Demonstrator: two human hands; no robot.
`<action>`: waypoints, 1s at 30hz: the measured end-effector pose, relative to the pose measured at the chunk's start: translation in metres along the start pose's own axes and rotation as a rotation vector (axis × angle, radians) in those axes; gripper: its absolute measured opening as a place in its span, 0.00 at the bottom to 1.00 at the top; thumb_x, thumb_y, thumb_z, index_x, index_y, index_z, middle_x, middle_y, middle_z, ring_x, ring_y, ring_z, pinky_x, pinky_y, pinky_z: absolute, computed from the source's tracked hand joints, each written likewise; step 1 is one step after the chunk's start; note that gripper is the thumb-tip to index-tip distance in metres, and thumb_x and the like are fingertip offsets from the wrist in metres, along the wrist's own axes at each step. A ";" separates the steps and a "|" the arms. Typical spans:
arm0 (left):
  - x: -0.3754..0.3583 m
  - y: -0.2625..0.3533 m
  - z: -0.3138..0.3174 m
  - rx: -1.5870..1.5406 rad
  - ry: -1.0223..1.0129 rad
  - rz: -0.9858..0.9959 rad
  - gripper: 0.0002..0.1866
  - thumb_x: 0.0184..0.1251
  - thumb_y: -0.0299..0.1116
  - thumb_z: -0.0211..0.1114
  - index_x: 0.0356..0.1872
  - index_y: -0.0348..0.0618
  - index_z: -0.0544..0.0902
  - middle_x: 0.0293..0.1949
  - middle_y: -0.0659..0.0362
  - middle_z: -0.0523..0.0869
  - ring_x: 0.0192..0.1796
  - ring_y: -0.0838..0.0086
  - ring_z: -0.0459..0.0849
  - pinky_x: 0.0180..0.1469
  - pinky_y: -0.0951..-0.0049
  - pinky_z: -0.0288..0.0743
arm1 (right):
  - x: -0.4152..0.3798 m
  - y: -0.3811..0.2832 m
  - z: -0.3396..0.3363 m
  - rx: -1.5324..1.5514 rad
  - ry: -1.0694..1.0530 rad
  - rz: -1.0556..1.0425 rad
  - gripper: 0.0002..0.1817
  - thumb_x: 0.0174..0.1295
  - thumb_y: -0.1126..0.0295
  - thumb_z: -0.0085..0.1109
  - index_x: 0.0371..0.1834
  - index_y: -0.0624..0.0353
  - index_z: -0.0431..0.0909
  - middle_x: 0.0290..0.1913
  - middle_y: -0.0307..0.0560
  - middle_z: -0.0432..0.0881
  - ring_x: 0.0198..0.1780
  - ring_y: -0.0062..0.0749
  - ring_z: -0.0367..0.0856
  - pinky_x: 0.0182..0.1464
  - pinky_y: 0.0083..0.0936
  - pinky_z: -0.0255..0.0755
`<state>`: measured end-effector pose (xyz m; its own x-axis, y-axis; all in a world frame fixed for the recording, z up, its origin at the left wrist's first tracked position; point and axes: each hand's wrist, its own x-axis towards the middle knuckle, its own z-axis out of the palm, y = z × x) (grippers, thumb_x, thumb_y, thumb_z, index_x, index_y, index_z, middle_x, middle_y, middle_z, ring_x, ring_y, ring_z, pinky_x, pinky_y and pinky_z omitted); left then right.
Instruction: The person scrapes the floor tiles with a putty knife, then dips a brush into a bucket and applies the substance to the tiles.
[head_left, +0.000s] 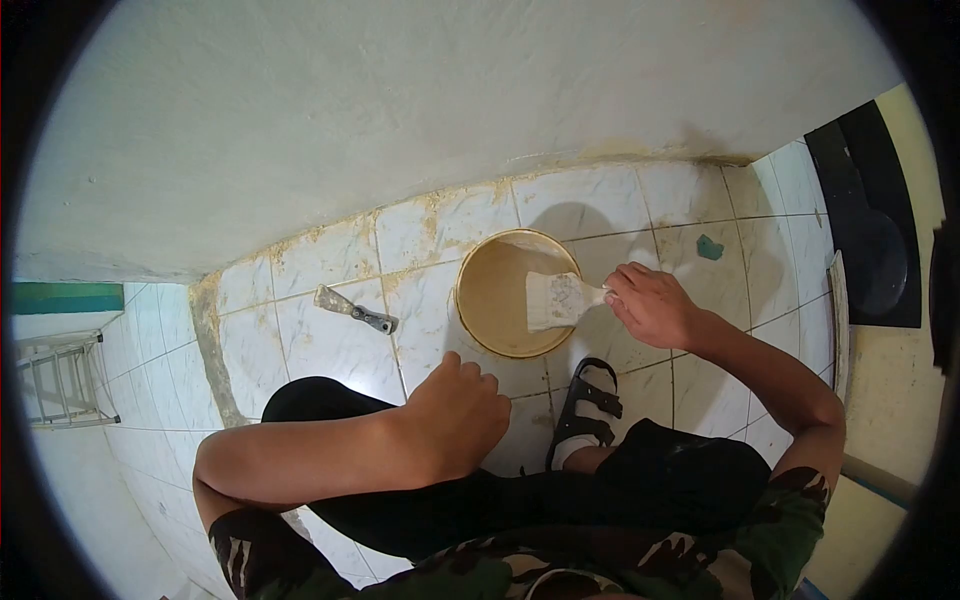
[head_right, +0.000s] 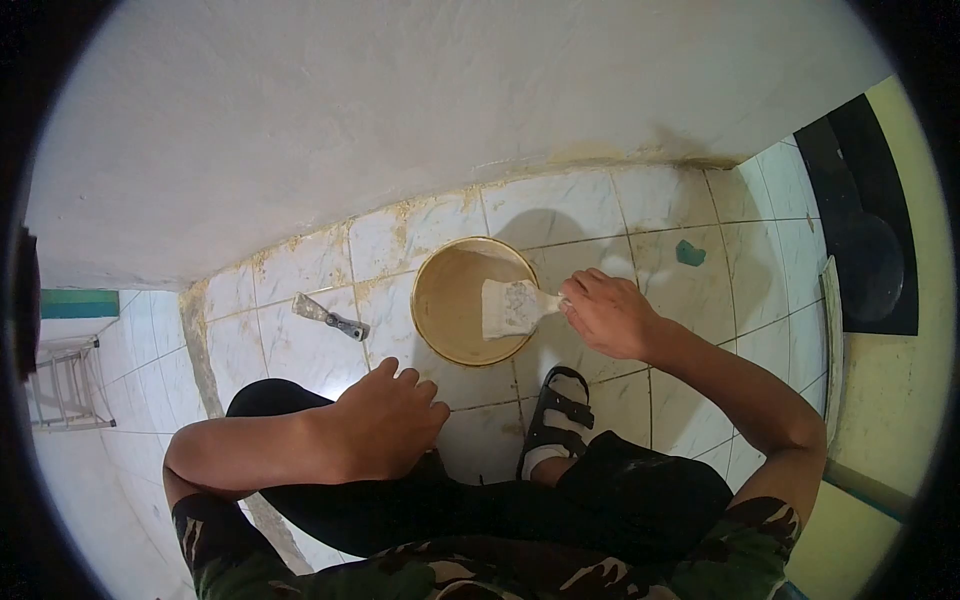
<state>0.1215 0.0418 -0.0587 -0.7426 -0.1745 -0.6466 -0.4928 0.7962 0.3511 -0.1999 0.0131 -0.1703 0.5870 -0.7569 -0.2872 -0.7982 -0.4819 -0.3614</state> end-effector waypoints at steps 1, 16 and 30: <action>0.000 0.001 -0.001 0.004 -0.005 -0.004 0.16 0.74 0.40 0.65 0.49 0.35 0.86 0.46 0.48 0.87 0.54 0.55 0.85 0.59 0.55 0.74 | 0.000 0.000 0.002 -0.002 -0.012 0.038 0.10 0.76 0.66 0.54 0.49 0.63 0.71 0.48 0.56 0.80 0.51 0.54 0.81 0.50 0.49 0.77; 0.002 0.001 0.002 0.005 0.033 -0.005 0.16 0.70 0.38 0.66 0.49 0.36 0.87 0.47 0.47 0.88 0.54 0.55 0.86 0.58 0.56 0.74 | 0.007 0.003 -0.005 -0.020 0.103 -0.022 0.10 0.74 0.69 0.57 0.47 0.63 0.68 0.41 0.57 0.80 0.41 0.59 0.83 0.42 0.50 0.77; 0.001 0.001 0.000 0.014 0.008 0.000 0.18 0.73 0.43 0.67 0.50 0.35 0.85 0.47 0.47 0.87 0.55 0.54 0.85 0.60 0.56 0.74 | 0.009 0.009 -0.002 0.107 0.031 0.045 0.10 0.74 0.71 0.56 0.49 0.63 0.66 0.39 0.59 0.80 0.42 0.60 0.83 0.43 0.47 0.77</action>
<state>0.1203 0.0423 -0.0589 -0.7464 -0.1793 -0.6409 -0.4866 0.8039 0.3419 -0.2022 0.0011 -0.1743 0.5452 -0.7907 -0.2786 -0.8036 -0.3983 -0.4422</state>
